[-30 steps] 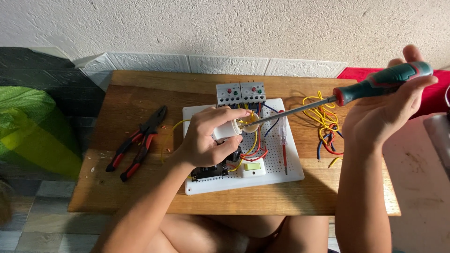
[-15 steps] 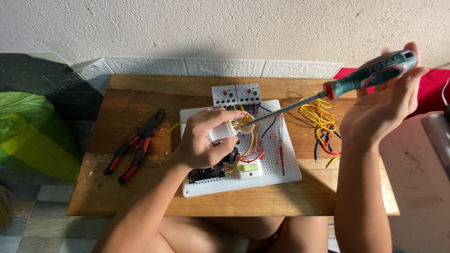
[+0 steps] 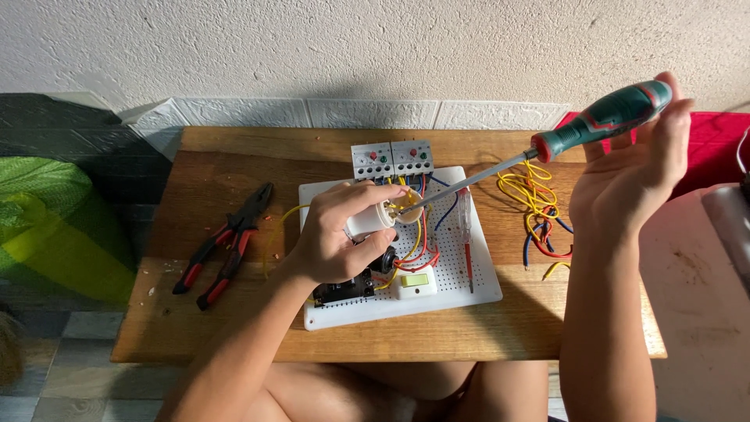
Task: Assembling and wiring a light bulb socket to a terminal board using a screwdriver and pliers.
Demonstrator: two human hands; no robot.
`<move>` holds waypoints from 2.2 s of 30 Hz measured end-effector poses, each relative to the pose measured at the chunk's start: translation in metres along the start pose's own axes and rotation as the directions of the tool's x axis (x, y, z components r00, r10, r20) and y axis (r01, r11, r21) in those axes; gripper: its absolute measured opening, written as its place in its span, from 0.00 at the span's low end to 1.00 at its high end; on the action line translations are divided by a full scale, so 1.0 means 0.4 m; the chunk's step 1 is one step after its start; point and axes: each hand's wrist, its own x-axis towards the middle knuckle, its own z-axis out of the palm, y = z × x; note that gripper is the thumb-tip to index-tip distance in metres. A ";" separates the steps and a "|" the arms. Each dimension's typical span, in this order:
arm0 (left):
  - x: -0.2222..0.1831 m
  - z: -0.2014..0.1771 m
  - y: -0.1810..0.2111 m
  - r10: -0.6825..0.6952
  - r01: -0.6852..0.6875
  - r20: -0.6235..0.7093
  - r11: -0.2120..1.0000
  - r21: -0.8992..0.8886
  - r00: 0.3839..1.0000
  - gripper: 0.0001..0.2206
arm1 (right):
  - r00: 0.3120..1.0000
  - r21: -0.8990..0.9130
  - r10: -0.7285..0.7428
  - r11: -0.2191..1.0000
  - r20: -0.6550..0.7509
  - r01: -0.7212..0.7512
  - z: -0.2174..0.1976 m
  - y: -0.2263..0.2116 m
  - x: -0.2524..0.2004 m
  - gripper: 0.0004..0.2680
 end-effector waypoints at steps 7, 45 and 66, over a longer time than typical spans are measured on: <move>0.000 0.000 0.001 0.004 -0.004 0.005 1.000 0.008 1.000 0.17 | 0.985 0.065 -0.011 0.998 0.174 0.000 -0.024 0.012 0.016 0.19; -0.012 -0.004 -0.011 0.021 -0.021 -0.008 0.999 0.031 1.000 0.18 | 0.982 0.073 0.068 0.994 0.177 -0.082 0.000 0.009 -0.020 0.27; -0.010 -0.005 -0.005 0.011 -0.011 -0.007 1.000 0.014 1.000 0.18 | 0.963 0.127 0.008 0.991 0.269 -0.043 -0.037 0.058 0.007 0.17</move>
